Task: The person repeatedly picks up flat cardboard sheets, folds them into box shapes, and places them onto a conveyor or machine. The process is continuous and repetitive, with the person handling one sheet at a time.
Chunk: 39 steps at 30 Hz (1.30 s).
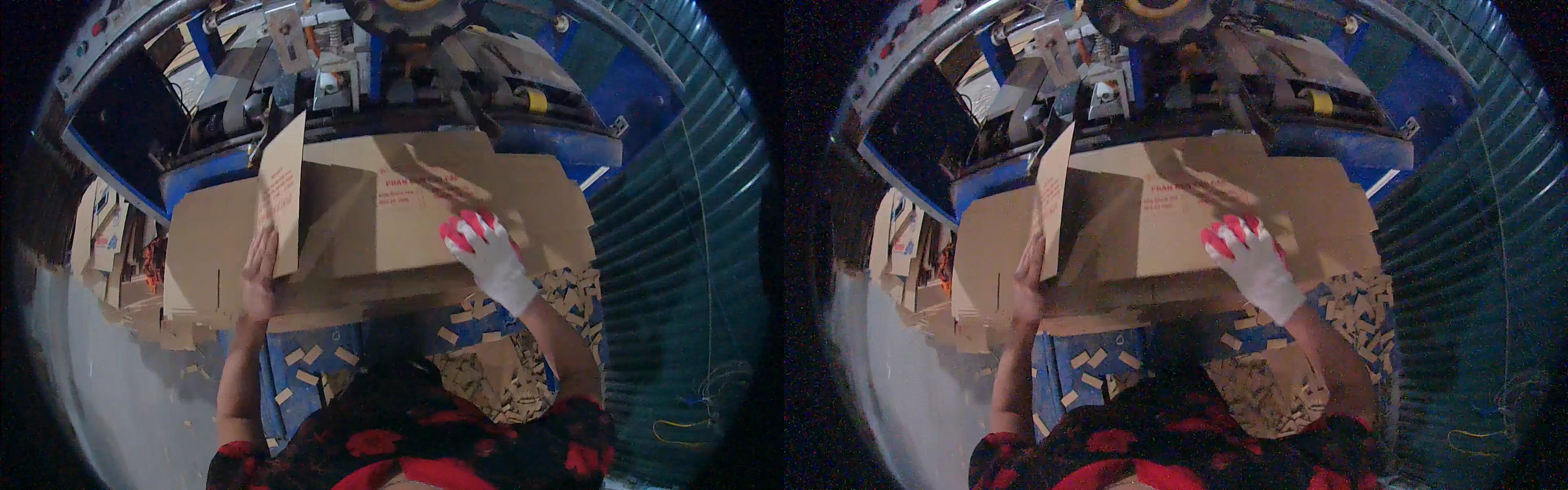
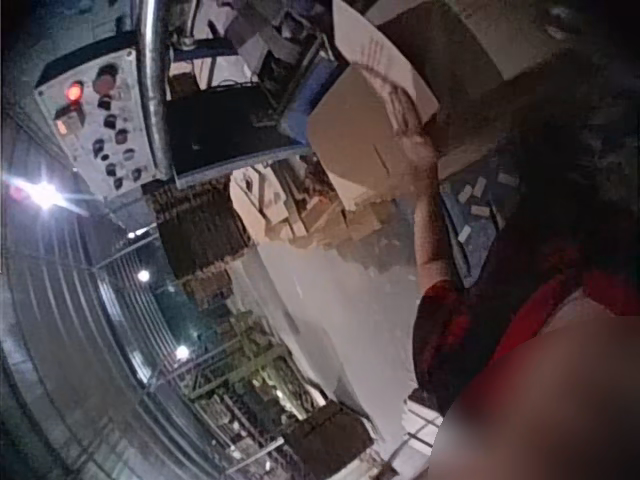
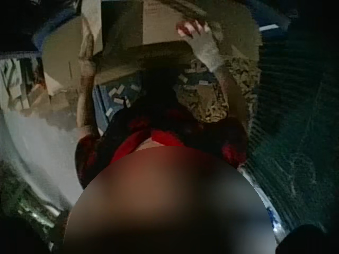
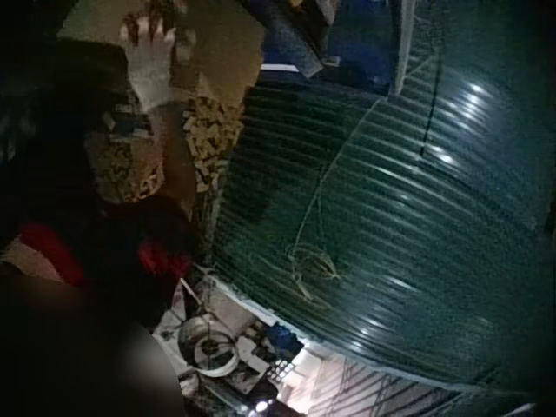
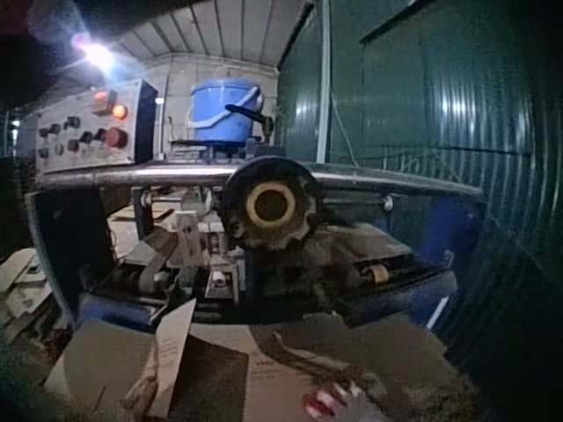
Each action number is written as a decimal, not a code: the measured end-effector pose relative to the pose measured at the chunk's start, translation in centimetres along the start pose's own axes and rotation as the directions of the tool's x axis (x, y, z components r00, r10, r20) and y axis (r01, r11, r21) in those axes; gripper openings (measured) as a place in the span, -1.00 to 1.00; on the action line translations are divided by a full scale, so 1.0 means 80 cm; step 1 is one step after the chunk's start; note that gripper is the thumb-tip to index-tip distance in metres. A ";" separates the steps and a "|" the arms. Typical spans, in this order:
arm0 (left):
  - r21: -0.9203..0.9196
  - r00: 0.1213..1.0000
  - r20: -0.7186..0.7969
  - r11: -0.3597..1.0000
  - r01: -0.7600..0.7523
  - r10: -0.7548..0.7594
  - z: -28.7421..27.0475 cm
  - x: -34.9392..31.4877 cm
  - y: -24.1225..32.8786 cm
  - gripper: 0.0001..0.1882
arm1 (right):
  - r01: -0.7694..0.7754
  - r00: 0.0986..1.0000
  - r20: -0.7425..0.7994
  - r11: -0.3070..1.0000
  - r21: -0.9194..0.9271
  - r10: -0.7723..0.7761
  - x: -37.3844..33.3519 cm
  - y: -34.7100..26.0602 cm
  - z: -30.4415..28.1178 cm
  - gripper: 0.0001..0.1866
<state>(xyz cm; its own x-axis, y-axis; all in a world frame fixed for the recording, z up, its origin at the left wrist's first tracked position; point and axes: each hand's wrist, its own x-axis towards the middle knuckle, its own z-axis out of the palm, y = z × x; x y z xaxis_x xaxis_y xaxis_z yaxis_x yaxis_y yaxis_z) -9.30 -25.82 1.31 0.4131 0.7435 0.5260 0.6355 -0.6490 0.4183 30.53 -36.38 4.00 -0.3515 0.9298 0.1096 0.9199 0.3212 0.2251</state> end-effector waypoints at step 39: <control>0.606 0.678 -0.122 0.487 0.629 -0.725 -0.059 -0.023 -0.163 -0.24 | -0.546 0.833 -0.042 0.832 0.100 0.552 -0.025 0.055 0.060 -0.29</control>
<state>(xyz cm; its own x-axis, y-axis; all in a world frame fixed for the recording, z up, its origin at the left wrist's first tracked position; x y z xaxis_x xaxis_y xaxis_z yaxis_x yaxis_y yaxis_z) -21.42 -19.46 -1.59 -0.2602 0.9548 0.1441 0.9645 0.2499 0.0858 36.10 -36.01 0.11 0.2075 0.9441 0.2561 0.9745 -0.2224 0.0305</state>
